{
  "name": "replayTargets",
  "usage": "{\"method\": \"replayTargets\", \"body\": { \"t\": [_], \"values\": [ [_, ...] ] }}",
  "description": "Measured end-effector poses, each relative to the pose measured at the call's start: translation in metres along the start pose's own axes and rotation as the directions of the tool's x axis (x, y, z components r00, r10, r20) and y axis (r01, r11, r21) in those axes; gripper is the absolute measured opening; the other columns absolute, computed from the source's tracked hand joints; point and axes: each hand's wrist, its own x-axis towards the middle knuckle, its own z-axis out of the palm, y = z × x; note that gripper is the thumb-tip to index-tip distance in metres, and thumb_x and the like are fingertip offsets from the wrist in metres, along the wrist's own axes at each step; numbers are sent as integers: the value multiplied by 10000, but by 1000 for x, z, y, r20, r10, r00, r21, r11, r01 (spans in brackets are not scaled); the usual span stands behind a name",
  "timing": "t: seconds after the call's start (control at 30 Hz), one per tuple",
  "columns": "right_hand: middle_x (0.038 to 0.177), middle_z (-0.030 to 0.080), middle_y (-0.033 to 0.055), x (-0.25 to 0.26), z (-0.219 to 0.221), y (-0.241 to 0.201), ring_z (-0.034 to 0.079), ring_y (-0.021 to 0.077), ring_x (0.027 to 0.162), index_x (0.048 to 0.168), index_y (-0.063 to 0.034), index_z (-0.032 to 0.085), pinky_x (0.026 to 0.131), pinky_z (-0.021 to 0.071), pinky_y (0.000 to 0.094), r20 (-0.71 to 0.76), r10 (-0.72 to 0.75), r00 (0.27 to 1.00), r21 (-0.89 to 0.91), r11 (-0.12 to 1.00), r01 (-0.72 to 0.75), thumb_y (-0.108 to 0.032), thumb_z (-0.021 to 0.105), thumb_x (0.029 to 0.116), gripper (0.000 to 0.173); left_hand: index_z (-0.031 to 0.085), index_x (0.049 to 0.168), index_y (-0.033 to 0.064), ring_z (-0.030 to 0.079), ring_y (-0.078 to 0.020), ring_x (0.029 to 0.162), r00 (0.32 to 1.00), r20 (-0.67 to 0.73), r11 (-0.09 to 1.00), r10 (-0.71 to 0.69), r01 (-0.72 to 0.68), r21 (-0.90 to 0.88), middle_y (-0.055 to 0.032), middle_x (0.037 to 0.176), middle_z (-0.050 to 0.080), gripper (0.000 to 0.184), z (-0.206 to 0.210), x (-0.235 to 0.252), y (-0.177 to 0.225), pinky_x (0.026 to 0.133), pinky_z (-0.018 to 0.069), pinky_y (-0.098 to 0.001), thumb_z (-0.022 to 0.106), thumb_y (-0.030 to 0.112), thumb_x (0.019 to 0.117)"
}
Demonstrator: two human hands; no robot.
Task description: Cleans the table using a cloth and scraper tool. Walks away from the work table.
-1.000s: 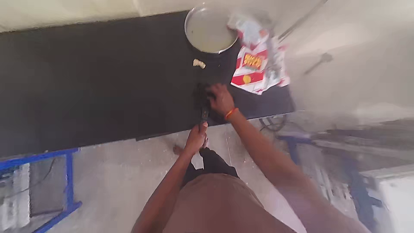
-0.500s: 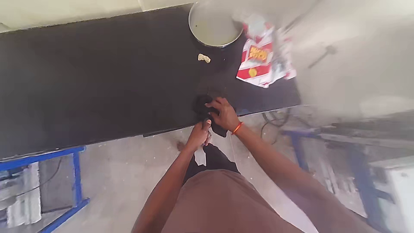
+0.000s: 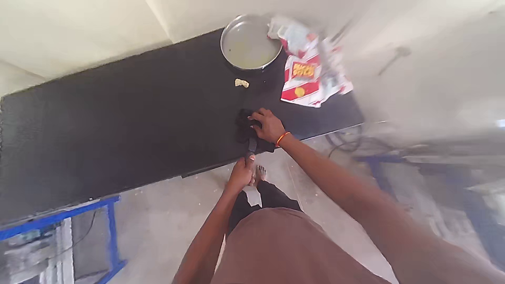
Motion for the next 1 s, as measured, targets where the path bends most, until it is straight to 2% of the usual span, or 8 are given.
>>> {"method": "replayTargets", "body": {
  "t": [0.2,0.37,0.47,0.57,0.67,0.77,0.87,1.0],
  "values": [
    [1312,664,203,-3,-31,34,631,315,1241,1324,-9,657,1079,494,499,-233,142,962,409,912,-35,-150,685,983,370,597,1128,-46,553,-152,560,983,-127,991,132,-130,29,-66,709,564,493,10,-22,-30,560,528,-336,341,376,1128],
    [1044,703,-24,-79,-53,14,666,17,938,1294,-113,557,853,575,223,69,433,899,996,-87,-34,-132,273,1123,332,565,1248,-46,583,-138,575,894,-336,955,298,-283,94,-66,766,606,427,-4,-46,-44,539,539,-327,399,315,1090],
    [784,609,23,-96,-66,-7,577,48,680,1072,-57,559,650,524,206,246,590,769,943,-328,-50,-63,220,1113,342,493,1291,-59,595,-105,514,852,-413,936,320,-351,2,-52,742,613,369,-11,-58,-42,481,547,-268,495,229,1061],
    [918,676,-39,-92,-37,34,637,-23,854,1157,-102,552,753,553,171,16,552,833,986,-148,80,-188,157,1137,405,480,1282,-58,578,-96,490,822,-481,923,305,-380,-64,-46,757,617,347,-17,-63,-43,452,529,-247,483,197,1047],
    [1153,650,41,-60,-71,46,606,21,1035,1309,21,561,932,502,223,-223,413,883,853,521,-28,30,403,1045,308,487,1270,-71,567,-64,487,790,-539,924,291,-377,-54,-37,769,623,342,-22,-67,-48,458,521,-222,505,179,1037],
    [1402,603,224,-17,-66,55,604,355,1280,1503,-72,525,1068,482,554,-210,135,968,307,950,-66,-253,568,1056,484,507,1284,-65,572,-66,498,766,-581,940,275,-341,-4,-44,769,627,373,-23,-64,-52,478,530,-230,552,192,1018],
    [1586,307,358,18,-31,25,386,559,1399,1633,-95,288,1046,377,709,30,218,975,-161,964,-211,-712,603,911,1001,532,1271,-41,573,-92,498,768,-581,953,269,-299,45,-47,740,617,376,-22,-57,-54,488,538,-262,572,225,1009],
    [1414,466,328,55,-6,9,500,528,1259,1583,-98,400,901,493,628,-26,85,996,-318,944,-89,-341,669,985,700,545,1274,-42,584,-119,515,794,-554,965,249,-250,76,-62,760,633,406,-18,-54,-55,507,550,-301,574,271,1017]
  ]
}}
